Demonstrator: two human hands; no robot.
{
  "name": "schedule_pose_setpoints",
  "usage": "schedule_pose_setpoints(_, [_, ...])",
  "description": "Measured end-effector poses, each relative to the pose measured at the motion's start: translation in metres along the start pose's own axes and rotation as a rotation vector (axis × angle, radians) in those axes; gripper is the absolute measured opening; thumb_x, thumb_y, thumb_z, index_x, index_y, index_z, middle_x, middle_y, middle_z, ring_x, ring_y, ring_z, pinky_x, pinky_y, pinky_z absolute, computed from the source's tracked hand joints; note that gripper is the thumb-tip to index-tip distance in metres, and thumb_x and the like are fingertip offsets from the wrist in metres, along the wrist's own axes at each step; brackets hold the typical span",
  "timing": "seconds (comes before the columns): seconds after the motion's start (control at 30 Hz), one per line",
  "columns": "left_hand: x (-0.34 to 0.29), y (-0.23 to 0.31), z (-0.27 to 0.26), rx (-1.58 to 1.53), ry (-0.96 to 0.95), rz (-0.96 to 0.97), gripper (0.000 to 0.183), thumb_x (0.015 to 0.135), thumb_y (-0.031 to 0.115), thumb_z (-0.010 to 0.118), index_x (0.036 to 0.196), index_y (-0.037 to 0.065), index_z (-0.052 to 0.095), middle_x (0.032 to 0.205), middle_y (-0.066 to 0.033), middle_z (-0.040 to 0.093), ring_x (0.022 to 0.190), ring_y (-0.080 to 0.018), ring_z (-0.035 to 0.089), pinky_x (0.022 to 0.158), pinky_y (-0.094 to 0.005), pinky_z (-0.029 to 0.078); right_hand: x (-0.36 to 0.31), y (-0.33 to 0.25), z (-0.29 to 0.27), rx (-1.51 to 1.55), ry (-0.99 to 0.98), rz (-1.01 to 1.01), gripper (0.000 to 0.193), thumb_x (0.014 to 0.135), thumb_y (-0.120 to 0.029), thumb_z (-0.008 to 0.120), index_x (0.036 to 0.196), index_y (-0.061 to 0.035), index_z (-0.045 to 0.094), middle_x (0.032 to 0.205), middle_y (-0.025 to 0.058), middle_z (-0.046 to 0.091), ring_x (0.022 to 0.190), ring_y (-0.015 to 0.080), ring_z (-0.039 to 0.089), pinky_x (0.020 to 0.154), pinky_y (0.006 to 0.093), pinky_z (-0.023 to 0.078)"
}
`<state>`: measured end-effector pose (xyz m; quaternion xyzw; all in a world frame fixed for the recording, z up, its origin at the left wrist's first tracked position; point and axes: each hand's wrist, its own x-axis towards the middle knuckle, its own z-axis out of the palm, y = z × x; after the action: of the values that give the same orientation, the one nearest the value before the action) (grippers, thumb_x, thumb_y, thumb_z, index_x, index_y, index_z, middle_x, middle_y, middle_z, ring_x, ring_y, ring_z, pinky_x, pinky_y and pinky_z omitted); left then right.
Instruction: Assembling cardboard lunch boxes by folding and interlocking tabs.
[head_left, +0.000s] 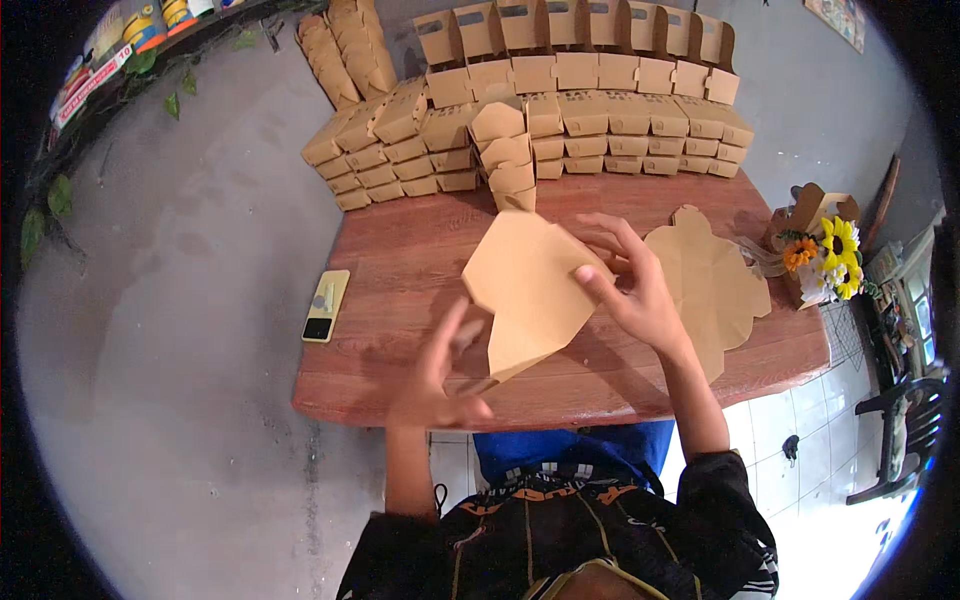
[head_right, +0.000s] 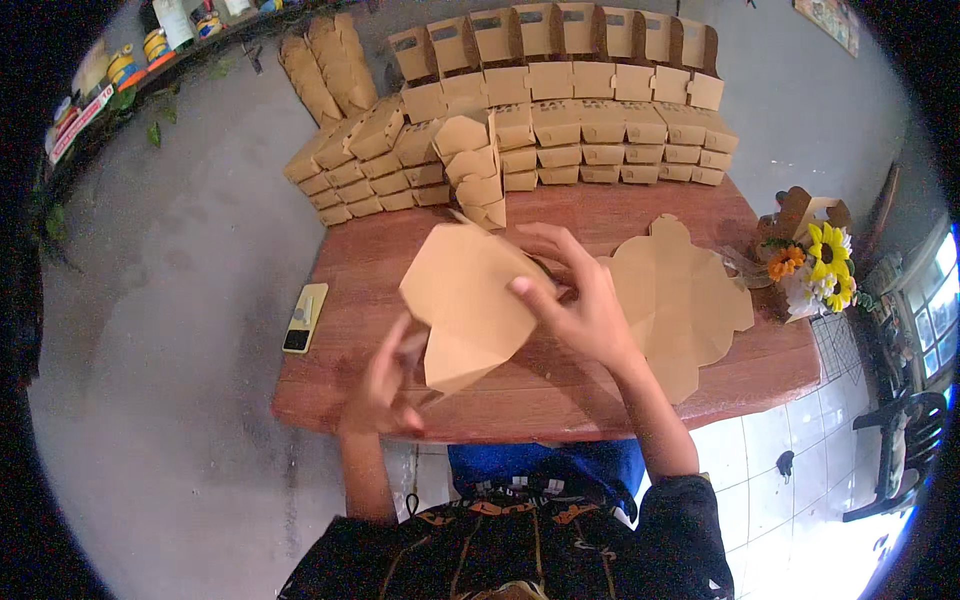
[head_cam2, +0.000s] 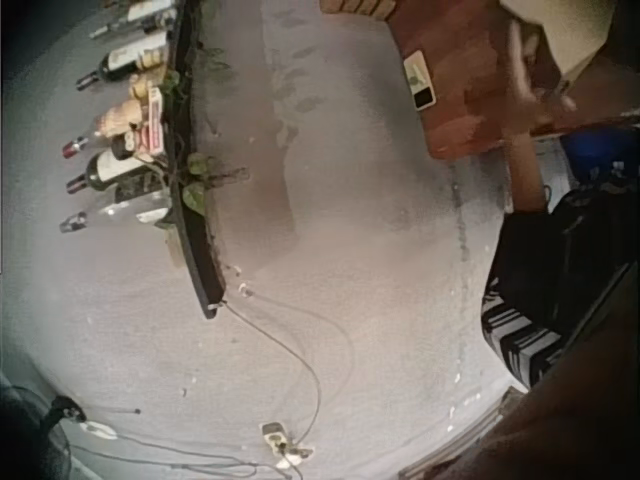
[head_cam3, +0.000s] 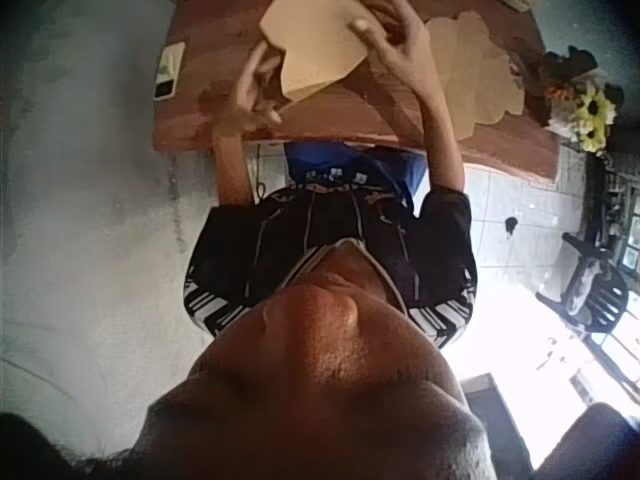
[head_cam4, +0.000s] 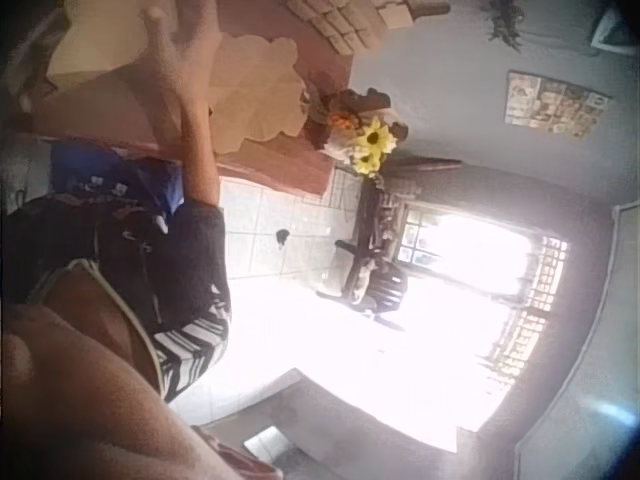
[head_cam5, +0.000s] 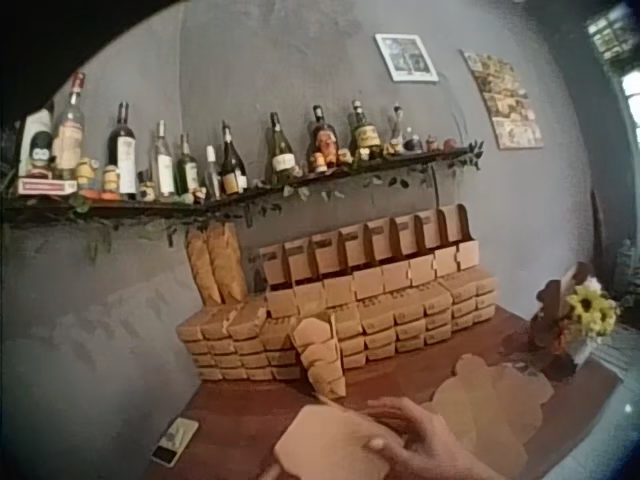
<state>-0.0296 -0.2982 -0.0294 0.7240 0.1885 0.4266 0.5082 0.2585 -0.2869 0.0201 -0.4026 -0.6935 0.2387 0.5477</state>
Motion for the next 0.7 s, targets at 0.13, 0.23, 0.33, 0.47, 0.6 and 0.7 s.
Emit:
schedule_pose_setpoints(0.13, [-0.015,-0.009,0.02,0.469,0.105,-0.257,0.083,0.076,0.036,0.09,0.141,-0.001,0.053,0.133,-0.0233,0.063,0.124,-0.0293,0.062,0.102,-0.0389,0.048,-0.004,0.024,0.001,0.275,-0.055,0.286,0.042,0.104,-0.023,0.059,0.14,-0.0027,0.049,0.118,0.0208,0.069,0.104,0.0212,0.068,0.078,0.0318,0.056])
schedule_pose_setpoints(0.23, [-0.008,-0.014,0.023,0.358,0.068,-0.205,0.052,0.089,0.012,0.078,0.135,-0.002,0.058,0.117,-0.0127,0.071,0.108,-0.0161,0.066,0.094,-0.0323,0.053,-0.012,0.033,0.01,-0.119,-0.125,0.349,0.05,0.102,-0.035,0.059,0.142,-0.0051,0.049,0.119,0.0213,0.069,0.102,0.0335,0.071,0.087,0.0392,0.054])
schedule_pose_setpoints(0.33, [0.003,-0.016,0.023,0.28,0.027,-0.21,0.039,0.093,0.011,0.073,0.127,-0.003,0.062,0.111,-0.011,0.072,0.102,-0.0143,0.066,0.09,-0.0311,0.053,-0.018,0.033,0.015,-0.567,-0.032,-0.221,0.052,0.095,-0.032,0.068,0.138,-0.0053,0.054,0.117,0.0218,0.07,0.104,0.0404,0.069,0.093,0.0441,0.053])
schedule_pose_setpoints(0.47, [0.011,-0.017,0.018,0.127,0.027,-0.334,0.031,0.095,0.015,0.071,0.121,-0.002,0.066,0.104,-0.0068,0.072,0.097,-0.0111,0.065,0.084,-0.0297,0.054,-0.021,0.026,0.015,-0.073,-0.345,-0.156,0.041,0.081,-0.018,0.079,0.119,-0.0027,0.07,0.11,0.0157,0.074,0.101,0.0336,0.07,0.095,0.0431,0.052])
schedule_pose_setpoints(0.6, [0.015,-0.022,0.01,0.243,-0.017,-0.663,0.032,0.094,0.015,0.072,0.122,0.0,0.067,0.105,-0.0059,0.071,0.096,-0.0114,0.066,0.084,-0.0287,0.053,-0.016,0.027,0.025,-0.095,-0.278,-0.211,0.032,0.08,0.0,0.075,0.111,-0.0049,0.074,0.1,0.0127,0.075,0.085,0.0285,0.072,0.075,0.0364,0.056])
schedule_pose_setpoints(0.7, [0.01,-0.027,0.024,-0.438,0.409,-0.506,0.04,0.09,0.01,0.074,0.127,0.0,0.062,0.113,-0.0063,0.068,0.107,-0.0171,0.065,0.096,-0.035,0.05,-0.014,0.026,0.031,-0.179,-0.075,-0.399,0.033,0.079,0.006,0.072,0.11,-0.0053,0.075,0.099,0.0114,0.074,0.082,0.0279,0.072,0.068,0.0338,0.057])
